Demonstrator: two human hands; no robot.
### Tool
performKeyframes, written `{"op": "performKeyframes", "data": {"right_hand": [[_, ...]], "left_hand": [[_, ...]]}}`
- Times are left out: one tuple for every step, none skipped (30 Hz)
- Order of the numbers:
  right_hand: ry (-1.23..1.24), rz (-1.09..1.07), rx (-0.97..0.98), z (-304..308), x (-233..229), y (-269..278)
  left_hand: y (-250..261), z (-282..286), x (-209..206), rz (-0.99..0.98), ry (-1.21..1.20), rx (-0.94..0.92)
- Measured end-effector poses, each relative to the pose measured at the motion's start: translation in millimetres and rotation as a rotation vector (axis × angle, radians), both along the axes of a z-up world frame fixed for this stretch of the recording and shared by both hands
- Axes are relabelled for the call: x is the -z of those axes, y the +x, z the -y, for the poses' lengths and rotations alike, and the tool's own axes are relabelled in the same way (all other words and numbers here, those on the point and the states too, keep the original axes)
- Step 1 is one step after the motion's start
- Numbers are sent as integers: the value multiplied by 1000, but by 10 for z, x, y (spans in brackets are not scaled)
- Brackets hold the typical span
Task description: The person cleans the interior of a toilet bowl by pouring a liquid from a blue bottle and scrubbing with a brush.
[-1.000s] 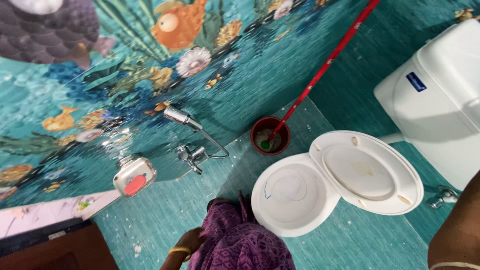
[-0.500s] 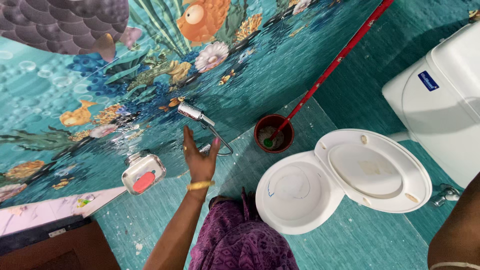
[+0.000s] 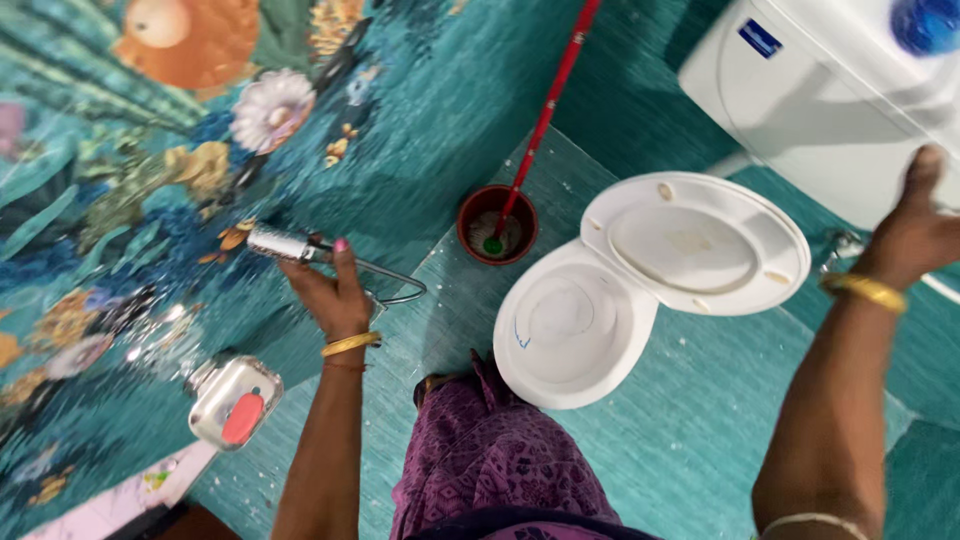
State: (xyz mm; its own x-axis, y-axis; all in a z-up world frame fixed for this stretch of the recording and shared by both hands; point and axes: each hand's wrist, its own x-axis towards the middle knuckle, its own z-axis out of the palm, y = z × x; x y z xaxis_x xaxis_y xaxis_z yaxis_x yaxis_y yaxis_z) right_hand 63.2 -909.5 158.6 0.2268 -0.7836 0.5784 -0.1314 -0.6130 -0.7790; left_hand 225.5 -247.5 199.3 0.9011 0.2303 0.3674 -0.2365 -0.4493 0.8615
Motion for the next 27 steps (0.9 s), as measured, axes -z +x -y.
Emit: {"op": "performKeyframes", "data": {"right_hand": [[-113,-49,-6,-195,13,-242],[-238,-113,-26,-419,-1,-456],[-255,-166,-37,-702,-11,-619],[-274,-216,-52,-1005,-43,-739],[-190,-252,-52,-1287,-110,-854],[-107,-289,-51,-1533,-180,-941],[-75,-328,-49,-1731,-225,-972],[-46,-361,-42,-1887,-252,-981],[-77,-313,-116,-2028,-264,-1004],[-108,-265,-193,-2143,-268,-1039],[-97,-288,-182,-2245,-271,-1091],[-82,-312,-178,-2363,-251,-1133],[-67,-336,-175,-2460,-237,-1175],[-61,-363,-166,-2536,-222,-1202],[-55,-388,-158,-2595,-212,-1232],[-51,-411,-145,-2629,-205,-1256],[-47,-414,-142,-2657,-192,-1279],[-42,-418,-138,-2691,-171,-1307],[-38,-423,-135,-2705,-148,-1329],[-34,-421,-113,-2690,-135,-1358],[-30,-419,-91,-2637,-133,-1387],[-28,-420,-67,-2562,-151,-1429],[-52,-421,-44,-2452,-179,-1457],[-73,-429,-28,-2313,-232,-1503],[-94,-437,-12,-2199,-284,-1545],[-97,-436,-18,-2103,-341,-1592],[-100,-435,-24,-2007,-408,-1646]], "left_hand": [[-5,-56,10,-4,-10,51],[-9,-98,11,-8,-20,100],[-6,-123,8,-9,-44,130],[1,-146,-2,-9,-69,156],[19,-167,-29,-9,-94,182],[47,-186,-84,-6,-138,215],[72,-203,-165,-3,-183,248],[111,-180,-252,6,-231,283],[98,-157,-354,11,-266,349],[27,-154,-475,15,-299,412],[-50,-129,-571,20,-332,475],[-135,-115,-633,-12,-339,536],[-219,-113,-664,-42,-346,598],[-306,-125,-663,-70,-350,660],[-417,-107,-606,-148,-508,731],[-520,-66,-505,-225,-668,804],[-638,-36,-389,-479,-957,791],[-768,-6,-261,-743,-1238,756],[-907,70,-119,-888,-1076,735],[-1061,144,1,-1026,-903,713],[-1251,175,79,-991,-686,852],[-1398,236,164,-947,-468,984],[-1452,316,274,-931,-321,1074],[-1550,373,382,-917,-178,1152],[-1644,413,506,-899,-33,1227],[-1757,459,658,-937,4,1222],[-1854,521,834,-975,41,1218]]}}
